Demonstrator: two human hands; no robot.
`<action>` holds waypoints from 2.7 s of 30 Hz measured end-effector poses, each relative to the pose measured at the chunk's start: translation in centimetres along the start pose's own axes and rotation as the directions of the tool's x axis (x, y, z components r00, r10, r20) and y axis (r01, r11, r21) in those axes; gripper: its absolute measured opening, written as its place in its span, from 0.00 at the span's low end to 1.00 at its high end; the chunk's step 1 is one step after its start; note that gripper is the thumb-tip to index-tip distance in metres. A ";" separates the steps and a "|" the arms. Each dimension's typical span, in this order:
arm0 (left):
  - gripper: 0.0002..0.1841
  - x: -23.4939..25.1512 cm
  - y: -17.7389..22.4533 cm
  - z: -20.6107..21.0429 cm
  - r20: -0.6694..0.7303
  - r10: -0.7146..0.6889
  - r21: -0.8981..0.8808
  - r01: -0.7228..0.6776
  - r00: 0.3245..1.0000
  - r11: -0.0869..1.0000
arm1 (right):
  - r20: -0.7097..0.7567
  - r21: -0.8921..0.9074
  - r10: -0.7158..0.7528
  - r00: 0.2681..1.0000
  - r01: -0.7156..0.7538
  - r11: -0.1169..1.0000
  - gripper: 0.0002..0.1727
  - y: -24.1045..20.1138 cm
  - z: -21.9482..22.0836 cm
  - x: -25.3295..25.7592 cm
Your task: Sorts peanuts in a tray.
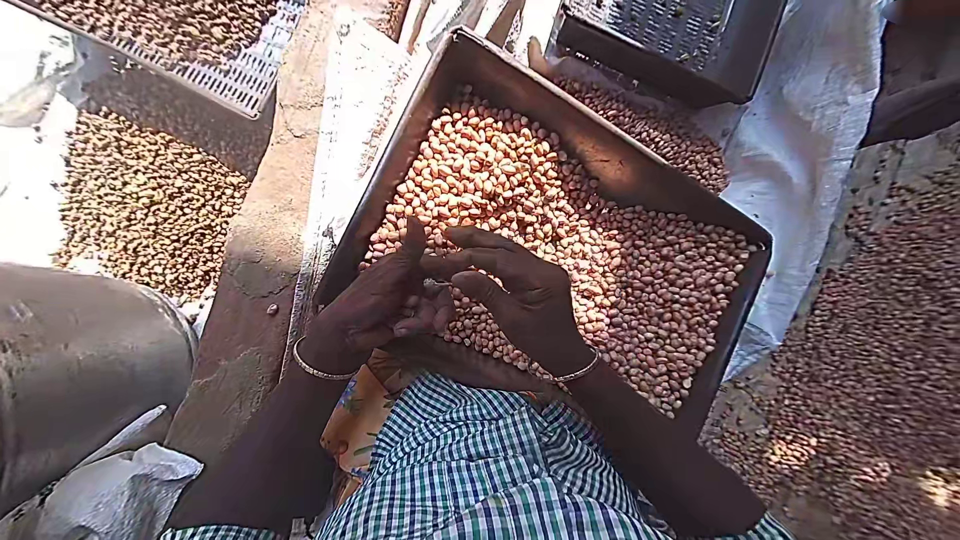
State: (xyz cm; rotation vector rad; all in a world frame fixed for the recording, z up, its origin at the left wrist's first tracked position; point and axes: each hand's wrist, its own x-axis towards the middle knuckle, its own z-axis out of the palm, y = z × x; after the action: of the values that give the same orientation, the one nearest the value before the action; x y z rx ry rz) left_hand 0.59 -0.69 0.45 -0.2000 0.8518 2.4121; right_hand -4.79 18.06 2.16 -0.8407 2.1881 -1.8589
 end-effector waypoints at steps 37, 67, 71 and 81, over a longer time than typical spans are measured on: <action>0.36 -0.4 0.1 0.1 -0.048 0.047 0.177 -0.038 0.998 0.984 | 0.000 -0.333 0.058 0.998 -0.054 0.941 0.08 2.2 -2.0 -2.5; 0.31 -0.2 0.0 -0.4 -0.051 0.244 0.019 -0.243 0.969 0.970 | 0.147 0.275 0.476 0.867 -0.498 0.822 0.10 1.6 -2.9 -4.3; 0.30 0.1 -0.4 -0.3 -0.109 0.315 0.004 -0.316 0.943 0.949 | 0.386 -0.458 0.624 0.680 -0.446 0.769 0.05 0.1 -5.1 -2.7; 0.24 -0.1 -0.7 -0.3 -0.202 0.305 0.028 -0.306 0.931 0.952 | 0.141 -0.259 -0.320 0.937 0.347 0.901 0.15 -5.3 1.2 10.0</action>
State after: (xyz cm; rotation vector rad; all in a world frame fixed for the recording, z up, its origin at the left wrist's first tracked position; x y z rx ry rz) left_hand 1.05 -0.47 -0.09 -0.3443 1.0355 2.7181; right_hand -10.85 11.61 9.32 -1.4099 2.4030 -1.6104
